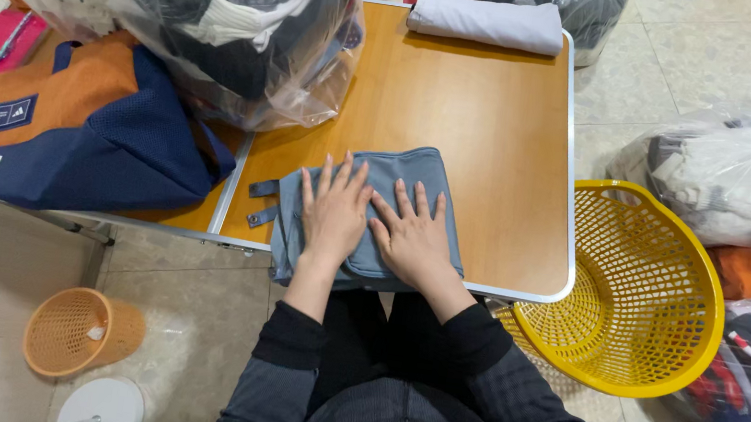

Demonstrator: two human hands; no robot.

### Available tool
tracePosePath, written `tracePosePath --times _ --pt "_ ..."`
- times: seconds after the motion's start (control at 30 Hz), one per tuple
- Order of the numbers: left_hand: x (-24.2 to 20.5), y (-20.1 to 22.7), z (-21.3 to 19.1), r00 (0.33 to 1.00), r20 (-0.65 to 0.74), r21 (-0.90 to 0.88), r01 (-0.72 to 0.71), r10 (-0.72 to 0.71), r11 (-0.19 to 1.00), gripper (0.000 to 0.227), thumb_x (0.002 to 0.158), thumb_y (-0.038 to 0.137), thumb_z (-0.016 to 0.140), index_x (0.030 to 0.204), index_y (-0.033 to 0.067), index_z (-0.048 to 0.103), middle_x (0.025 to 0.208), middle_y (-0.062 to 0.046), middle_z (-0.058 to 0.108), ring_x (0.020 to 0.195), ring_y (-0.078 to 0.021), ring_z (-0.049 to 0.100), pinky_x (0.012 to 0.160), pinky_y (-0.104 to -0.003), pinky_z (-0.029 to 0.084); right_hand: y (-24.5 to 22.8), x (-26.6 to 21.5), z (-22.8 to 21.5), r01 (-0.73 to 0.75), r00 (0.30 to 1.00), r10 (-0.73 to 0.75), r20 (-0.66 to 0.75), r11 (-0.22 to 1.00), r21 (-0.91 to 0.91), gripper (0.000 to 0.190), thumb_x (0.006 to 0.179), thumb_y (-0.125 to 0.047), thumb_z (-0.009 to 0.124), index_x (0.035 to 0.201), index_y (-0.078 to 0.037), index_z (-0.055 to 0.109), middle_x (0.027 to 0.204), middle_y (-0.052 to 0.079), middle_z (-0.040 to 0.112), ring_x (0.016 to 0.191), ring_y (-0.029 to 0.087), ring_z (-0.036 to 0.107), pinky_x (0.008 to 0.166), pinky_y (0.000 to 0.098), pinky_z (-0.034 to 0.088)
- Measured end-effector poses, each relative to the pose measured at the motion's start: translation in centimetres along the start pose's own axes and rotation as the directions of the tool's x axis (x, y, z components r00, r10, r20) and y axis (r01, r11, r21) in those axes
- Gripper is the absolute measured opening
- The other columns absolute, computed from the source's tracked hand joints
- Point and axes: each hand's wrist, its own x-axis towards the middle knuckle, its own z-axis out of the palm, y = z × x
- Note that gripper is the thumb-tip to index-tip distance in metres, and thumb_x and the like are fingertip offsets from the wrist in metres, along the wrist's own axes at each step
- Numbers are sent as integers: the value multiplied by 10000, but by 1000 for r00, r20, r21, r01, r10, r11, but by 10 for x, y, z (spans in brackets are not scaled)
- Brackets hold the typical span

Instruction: The person folds a gray shoulder bag and a blue-and-orange duffel bag on a table, then places the gray bag into a clear plastic bag. The person smooths and aligns the bags before folding them compactly.

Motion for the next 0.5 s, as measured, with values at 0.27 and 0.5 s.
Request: tracePosePath --times 0.27,0.5 --pt "-11 -7 18 998 20 -31 53 -53 998 464 1058 380 446 1475 222 575 1611 -71 428 1508 -315 351 1244 -577 107 2 -8 5 -27 986 52 -160 988 155 565 1009 -464 511 1480 -152 530 1548 174 489 1475 356 413 1233 583 206" --pt "-14 -8 16 999 -24 -74 46 -48 996 471 1067 367 442 1497 212 555 1615 -92 430 1500 -318 364 1247 -568 116 1 -37 -12 -102 928 149 -341 983 150 534 969 -448 620 1435 -189 598 1530 170 518 1460 361 455 1221 599 262"
